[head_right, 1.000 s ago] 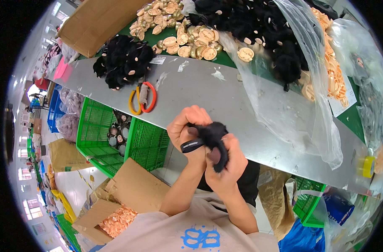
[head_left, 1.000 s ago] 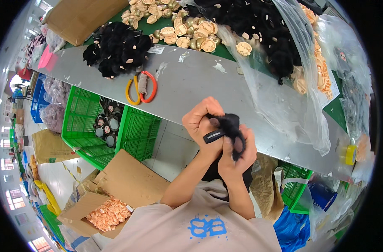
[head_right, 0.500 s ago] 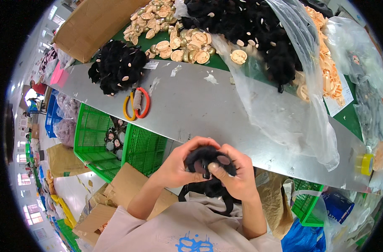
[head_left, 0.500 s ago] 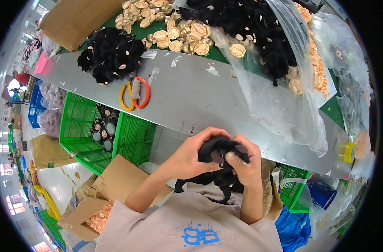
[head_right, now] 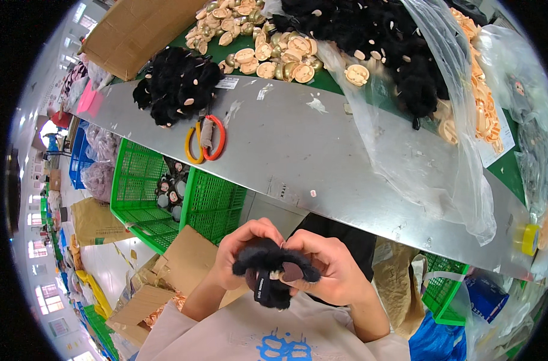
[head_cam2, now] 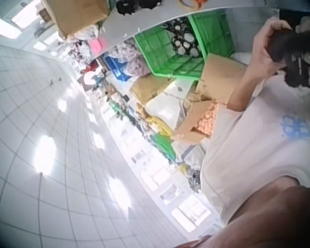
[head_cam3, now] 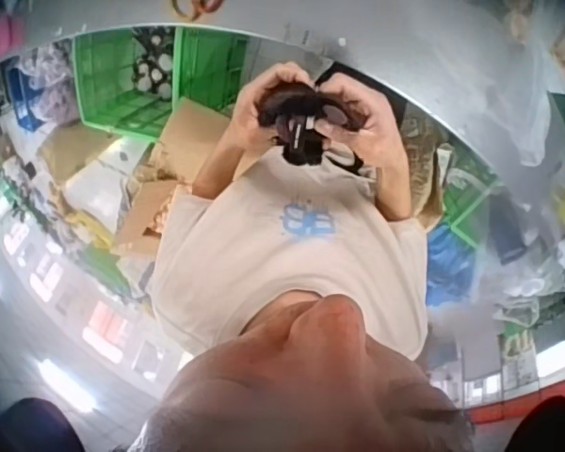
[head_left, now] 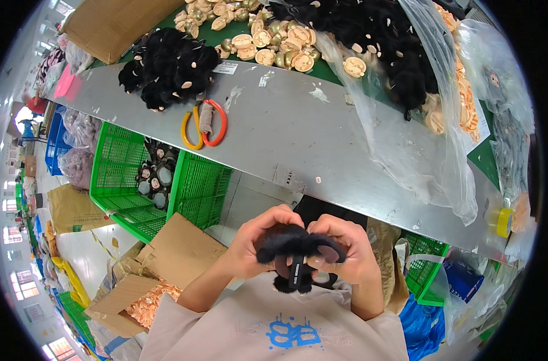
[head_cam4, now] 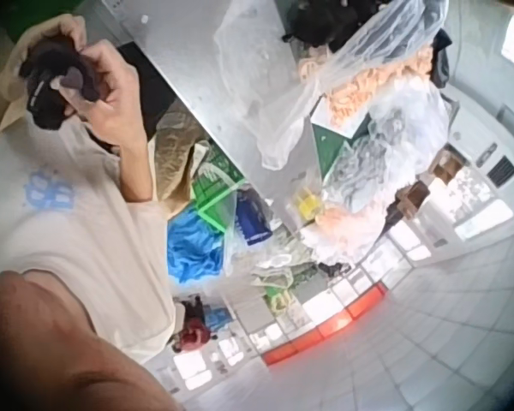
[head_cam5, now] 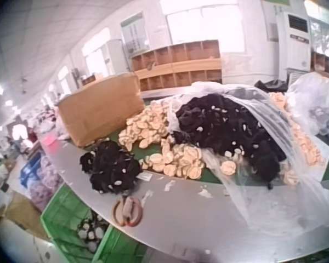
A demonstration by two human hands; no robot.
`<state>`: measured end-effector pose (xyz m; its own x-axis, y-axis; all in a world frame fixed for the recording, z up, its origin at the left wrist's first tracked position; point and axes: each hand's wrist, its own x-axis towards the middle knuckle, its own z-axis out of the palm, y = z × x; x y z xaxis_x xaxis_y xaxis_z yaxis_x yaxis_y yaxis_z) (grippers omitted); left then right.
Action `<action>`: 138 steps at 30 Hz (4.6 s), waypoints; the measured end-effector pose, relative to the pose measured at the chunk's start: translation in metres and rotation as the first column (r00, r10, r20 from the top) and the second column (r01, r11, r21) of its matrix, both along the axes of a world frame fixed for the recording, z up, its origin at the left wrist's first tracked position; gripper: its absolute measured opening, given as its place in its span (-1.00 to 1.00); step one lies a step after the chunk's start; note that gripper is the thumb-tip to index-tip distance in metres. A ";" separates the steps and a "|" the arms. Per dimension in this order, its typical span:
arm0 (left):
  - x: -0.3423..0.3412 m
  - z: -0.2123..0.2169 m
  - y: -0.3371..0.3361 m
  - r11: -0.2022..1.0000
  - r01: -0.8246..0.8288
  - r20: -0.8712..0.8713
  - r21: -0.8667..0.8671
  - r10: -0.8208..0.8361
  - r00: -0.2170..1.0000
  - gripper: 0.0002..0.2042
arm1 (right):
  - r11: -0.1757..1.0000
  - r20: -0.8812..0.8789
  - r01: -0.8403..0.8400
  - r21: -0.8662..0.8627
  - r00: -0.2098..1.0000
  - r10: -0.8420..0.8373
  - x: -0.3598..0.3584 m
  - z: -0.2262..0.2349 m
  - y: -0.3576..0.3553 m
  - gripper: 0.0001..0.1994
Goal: The person inserts round wooden pieces into the openings of small black plush toys at a workbench. They handle each toy one at a time, press the wooden piece into place, and set the finished toy aside on the table.
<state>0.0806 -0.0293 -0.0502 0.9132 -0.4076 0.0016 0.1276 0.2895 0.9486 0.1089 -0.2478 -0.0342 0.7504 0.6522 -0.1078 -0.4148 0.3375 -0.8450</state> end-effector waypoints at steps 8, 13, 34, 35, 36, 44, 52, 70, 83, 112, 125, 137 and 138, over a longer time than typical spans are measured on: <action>-0.014 0.016 0.005 0.992 -0.063 -0.062 0.112 0.070 0.996 -0.63 | 0.998 -0.014 -0.047 0.030 0.999 0.048 -0.011 -0.022 0.006 -0.72; -0.016 0.017 0.012 0.987 -0.027 -0.077 0.158 0.039 0.996 -0.58 | 0.993 -0.207 -0.046 0.106 0.976 0.067 -0.014 -0.019 0.010 -0.67; -0.015 0.004 -0.005 0.817 -0.397 0.301 0.420 0.287 0.909 -0.62 | 0.763 0.474 0.644 -0.059 0.691 -0.547 -0.034 -0.043 0.054 -0.72; -0.015 0.003 -0.009 0.813 -0.437 0.343 0.384 0.314 0.885 -0.62 | 0.732 0.570 0.680 -0.048 0.620 -0.539 -0.033 -0.044 0.054 -0.71; -0.014 0.000 -0.014 0.809 -0.475 0.383 0.346 0.341 0.859 -0.62 | 0.700 0.658 0.713 -0.031 0.542 -0.523 -0.031 -0.044 0.054 -0.69; 0.000 -0.004 -0.037 0.844 -0.536 0.209 -0.019 0.527 0.824 -0.45 | 0.678 0.915 0.734 0.049 0.238 -0.324 -0.016 -0.043 0.041 -0.52; 0.010 -0.022 -0.028 0.923 -0.379 0.355 0.066 0.334 0.873 -0.39 | 0.737 0.895 0.674 0.052 0.296 -0.334 0.014 -0.037 0.018 -0.70; 0.006 0.007 -0.012 0.841 -0.366 0.506 0.398 0.131 0.852 -0.25 | 0.661 0.865 0.696 -0.280 0.481 -0.140 0.012 -0.016 0.016 -0.43; -0.004 0.005 -0.050 0.793 -0.565 0.287 0.229 0.500 0.817 -0.65 | 0.592 0.983 0.801 -0.087 0.166 -0.080 0.003 -0.022 0.034 -0.40; 0.004 -0.009 -0.039 0.741 -0.636 0.603 0.216 0.411 0.683 -0.60 | 0.964 0.130 0.203 -0.170 0.975 -0.183 0.007 -0.012 0.018 -0.72; -0.012 -0.010 -0.038 0.625 -0.760 0.531 0.180 0.588 0.610 -0.68 | 0.988 -0.196 0.146 -0.047 0.969 -0.152 0.000 0.001 0.037 -0.79; -0.002 0.000 -0.036 0.741 -0.653 0.311 0.154 0.591 0.744 -0.70 | 0.764 0.664 0.611 -0.207 0.661 -0.349 -0.007 -0.016 0.044 -0.81; 0.002 0.001 -0.036 0.719 -0.665 0.410 0.202 0.554 0.724 -0.69 | 0.783 0.597 0.579 -0.226 0.718 -0.358 -0.006 -0.016 0.043 -0.81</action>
<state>0.0823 -0.0655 -0.0490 0.9319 0.2125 0.2941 -0.2742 -0.1185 0.9543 0.1028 -0.2044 -0.0500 0.9578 0.1876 0.2175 0.2245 -0.0163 -0.9743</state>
